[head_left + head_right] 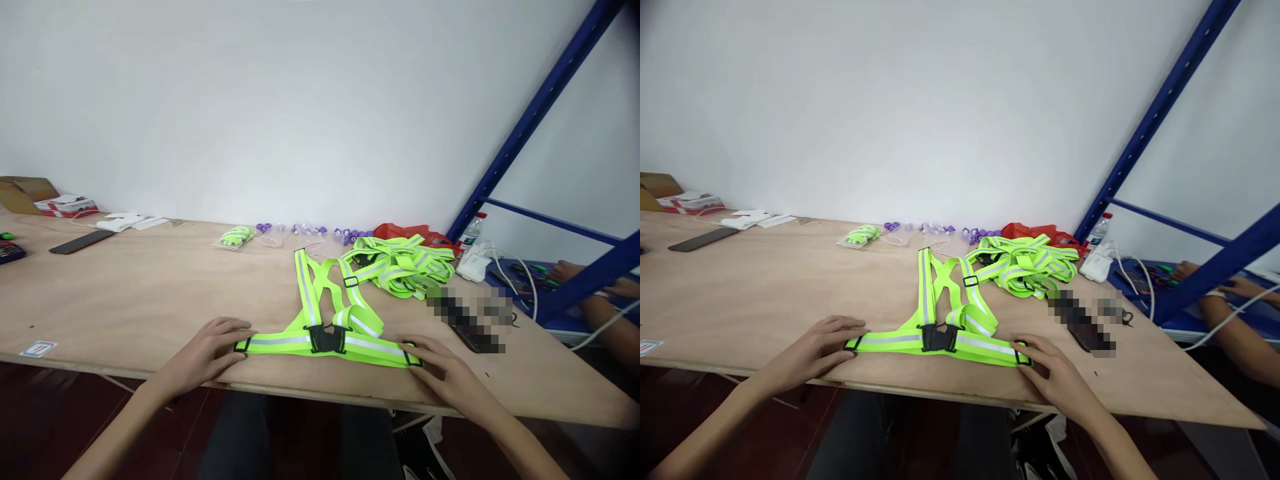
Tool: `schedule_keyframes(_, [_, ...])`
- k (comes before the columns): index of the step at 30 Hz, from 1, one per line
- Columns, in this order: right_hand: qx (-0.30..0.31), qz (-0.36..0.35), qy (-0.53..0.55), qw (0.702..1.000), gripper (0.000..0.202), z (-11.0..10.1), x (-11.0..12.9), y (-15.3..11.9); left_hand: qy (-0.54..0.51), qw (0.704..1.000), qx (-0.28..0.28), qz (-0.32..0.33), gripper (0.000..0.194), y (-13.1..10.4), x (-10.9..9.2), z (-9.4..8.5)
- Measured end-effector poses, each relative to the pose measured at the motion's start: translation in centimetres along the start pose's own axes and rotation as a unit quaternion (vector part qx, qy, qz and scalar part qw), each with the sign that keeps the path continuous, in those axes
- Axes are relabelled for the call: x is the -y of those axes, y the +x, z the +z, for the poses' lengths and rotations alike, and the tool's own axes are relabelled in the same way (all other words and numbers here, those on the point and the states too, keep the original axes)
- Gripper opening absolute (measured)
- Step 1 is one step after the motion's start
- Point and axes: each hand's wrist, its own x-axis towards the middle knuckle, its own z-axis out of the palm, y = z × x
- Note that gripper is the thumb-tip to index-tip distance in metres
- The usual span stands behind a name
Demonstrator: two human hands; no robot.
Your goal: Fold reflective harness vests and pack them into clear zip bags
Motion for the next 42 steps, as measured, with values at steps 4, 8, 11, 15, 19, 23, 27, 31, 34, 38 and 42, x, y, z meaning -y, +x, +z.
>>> schedule_keyframes(4, [0.003,0.017,-0.003,1.000,0.041,-0.5,0.4,-0.3,0.032,0.999,-0.026,0.022,0.055,1.7,-1.7,-0.7])
schedule_keyframes(8, [-0.021,0.016,-0.054,0.998,0.045,-0.6,1.7,-0.4,0.004,0.995,-0.070,0.070,0.056,4.3,-6.6,-0.3])
schedule_keyframes(11, [-0.060,0.004,-0.119,0.991,0.052,0.3,2.4,-0.9,-0.023,0.991,-0.032,0.127,0.050,5.9,-11.5,2.3])
schedule_keyframes(15, [-0.027,0.013,-0.183,0.983,0.057,1.9,3.0,-2.4,-0.018,0.996,-0.004,0.090,0.052,7.3,-16.6,7.2])
schedule_keyframes(19, [0.054,0.051,-0.184,0.980,0.057,2.6,3.7,-3.6,-0.013,0.998,-0.029,0.050,0.054,8.2,-18.6,10.3])
schedule_keyframes(23, [0.058,0.068,-0.166,0.982,0.061,2.6,4.2,-3.9,-0.013,0.999,-0.038,0.030,0.063,8.6,-18.6,11.7])
schedule_keyframes(27, [0.037,0.073,-0.125,0.989,0.056,2.4,4.0,-3.8,-0.003,0.999,-0.040,0.028,0.061,8.4,-18.1,12.6])
schedule_keyframes(31, [0.000,0.074,-0.056,0.996,0.047,1.3,4.1,-2.6,-0.009,0.999,-0.026,0.023,0.060,8.4,-18.1,12.4])
schedule_keyframes(34, [-0.039,0.075,0.004,0.996,0.044,0.0,4.6,-0.6,-0.012,0.999,-0.023,0.027,0.062,9.0,-18.0,11.6])
schedule_keyframes(38, [-0.076,0.074,0.054,0.993,0.040,-1.0,4.9,3.1,-0.015,0.999,-0.013,0.033,0.064,9.9,-17.5,10.7])
schedule_keyframes(42, [-0.059,0.070,0.088,0.992,0.033,-0.6,4.9,7.0,-0.002,0.999,0.005,0.051,0.067,9.9,-16.8,10.7])
